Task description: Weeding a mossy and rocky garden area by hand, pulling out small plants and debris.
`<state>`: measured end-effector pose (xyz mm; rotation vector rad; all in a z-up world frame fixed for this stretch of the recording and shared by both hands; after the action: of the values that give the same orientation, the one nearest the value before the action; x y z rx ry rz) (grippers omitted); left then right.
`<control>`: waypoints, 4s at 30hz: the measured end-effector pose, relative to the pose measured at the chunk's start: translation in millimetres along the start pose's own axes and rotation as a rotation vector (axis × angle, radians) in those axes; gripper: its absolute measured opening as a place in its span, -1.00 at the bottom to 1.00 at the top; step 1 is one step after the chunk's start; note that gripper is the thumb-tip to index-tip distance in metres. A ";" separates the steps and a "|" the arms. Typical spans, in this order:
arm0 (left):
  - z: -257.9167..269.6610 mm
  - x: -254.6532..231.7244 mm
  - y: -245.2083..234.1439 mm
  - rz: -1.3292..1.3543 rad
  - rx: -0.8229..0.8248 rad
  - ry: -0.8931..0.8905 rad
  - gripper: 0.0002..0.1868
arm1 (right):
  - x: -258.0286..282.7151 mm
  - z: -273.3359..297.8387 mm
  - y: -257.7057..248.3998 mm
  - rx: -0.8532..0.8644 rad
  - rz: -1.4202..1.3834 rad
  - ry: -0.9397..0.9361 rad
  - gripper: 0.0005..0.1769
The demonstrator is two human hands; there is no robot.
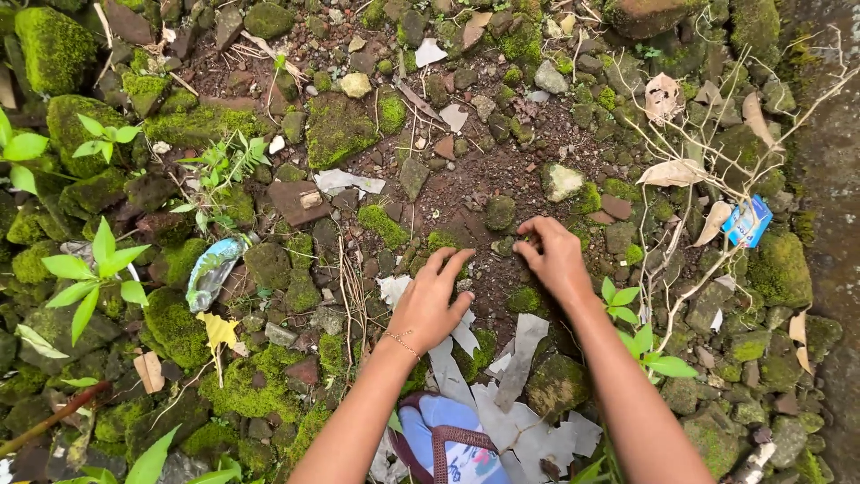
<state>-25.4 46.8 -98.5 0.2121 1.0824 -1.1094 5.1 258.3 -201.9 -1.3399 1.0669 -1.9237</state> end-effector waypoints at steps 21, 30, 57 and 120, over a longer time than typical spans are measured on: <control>2.9 14.0 15.5 0.001 0.011 -0.042 -0.36 | 39.3 72.1 -3.4 0.135 0.070 -0.111 -0.40; 6.0 17.8 15.8 0.019 -0.008 -0.051 -0.37 | -1.0 63.0 42.0 -0.027 0.149 -0.155 -0.95; 21.7 32.1 -30.7 0.096 -0.131 -0.049 -0.41 | 55.8 12.2 33.0 -0.095 0.034 -0.218 -0.94; 29.2 55.8 -30.9 0.086 -0.173 -0.073 -0.45 | 124.1 67.8 73.4 0.064 0.360 -0.561 -0.67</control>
<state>-31.4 -20.7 -116.8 0.0797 1.0880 -0.9342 26.2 100.8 -190.4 -1.4181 0.8758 -1.2076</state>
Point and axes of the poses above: each hand's wrist, its own z-axis away from the middle knuckle, its own y-axis out of the palm, x = y × z, the point moved 10 cm from there along -z, towards the middle knuckle, and after that the axes turned 14 degrees about z, right-handed, at the moved point
